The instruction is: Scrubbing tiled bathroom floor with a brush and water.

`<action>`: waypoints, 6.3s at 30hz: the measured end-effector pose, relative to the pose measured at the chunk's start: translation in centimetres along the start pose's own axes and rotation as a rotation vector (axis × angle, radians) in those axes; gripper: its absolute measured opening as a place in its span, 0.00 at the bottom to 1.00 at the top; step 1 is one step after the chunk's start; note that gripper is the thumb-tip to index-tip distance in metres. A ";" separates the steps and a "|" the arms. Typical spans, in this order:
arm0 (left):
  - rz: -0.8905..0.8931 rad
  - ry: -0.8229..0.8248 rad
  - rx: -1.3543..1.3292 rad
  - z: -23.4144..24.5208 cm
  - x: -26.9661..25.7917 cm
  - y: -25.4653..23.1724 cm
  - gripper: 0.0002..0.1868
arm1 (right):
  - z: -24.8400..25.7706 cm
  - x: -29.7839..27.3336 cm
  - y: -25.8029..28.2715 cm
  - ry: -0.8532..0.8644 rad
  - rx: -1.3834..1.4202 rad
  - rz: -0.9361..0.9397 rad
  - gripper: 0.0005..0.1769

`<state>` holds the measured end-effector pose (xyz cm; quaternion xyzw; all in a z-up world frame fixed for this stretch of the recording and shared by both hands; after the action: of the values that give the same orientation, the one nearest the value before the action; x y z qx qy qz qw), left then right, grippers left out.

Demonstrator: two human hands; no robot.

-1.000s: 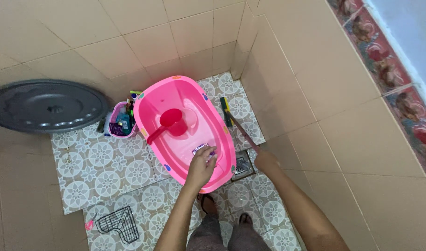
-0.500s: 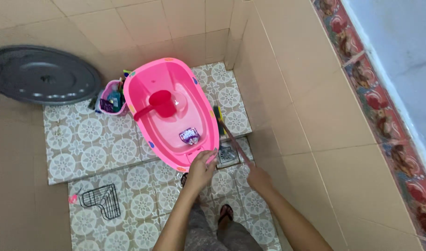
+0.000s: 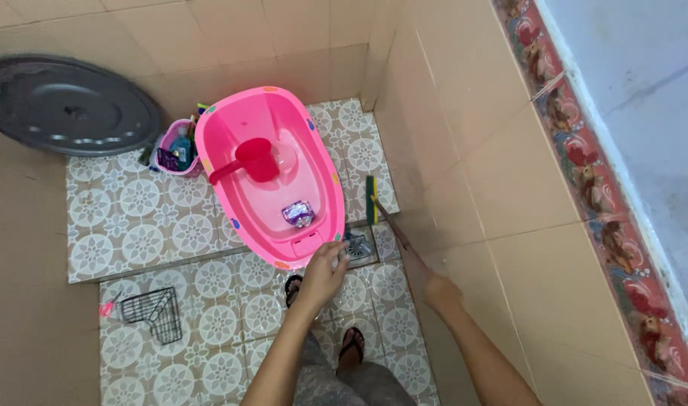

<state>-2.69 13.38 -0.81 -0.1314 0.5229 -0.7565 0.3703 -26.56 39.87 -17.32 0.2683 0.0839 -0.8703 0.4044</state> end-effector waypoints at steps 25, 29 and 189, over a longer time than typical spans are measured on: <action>0.043 0.043 0.077 8.5 11.8 4.5 0.19 | 9.3 20.2 10.4 0.041 0.167 -0.055 0.25; 0.085 0.072 0.059 10.1 14.0 5.4 0.18 | 8.9 16.6 11.6 0.076 0.123 -0.096 0.19; -0.007 0.240 0.096 2.0 -9.0 8.1 0.18 | -18.7 -12.5 9.6 -0.148 1.035 -0.409 0.22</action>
<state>8.14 16.78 -5.45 -0.0240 0.5261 -0.7923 0.3081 -5.32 48.61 -25.73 0.3482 -0.3322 -0.8753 0.0477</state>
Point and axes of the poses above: each hand's wrist, its own x-axis towards the middle knuckle, its own z-axis out of the back of the hand, y = z × x, the point moved 2 cm from there along x, towards the middle knuckle, and after that the axes turned 6 degrees about z, right-handed, at the moved point
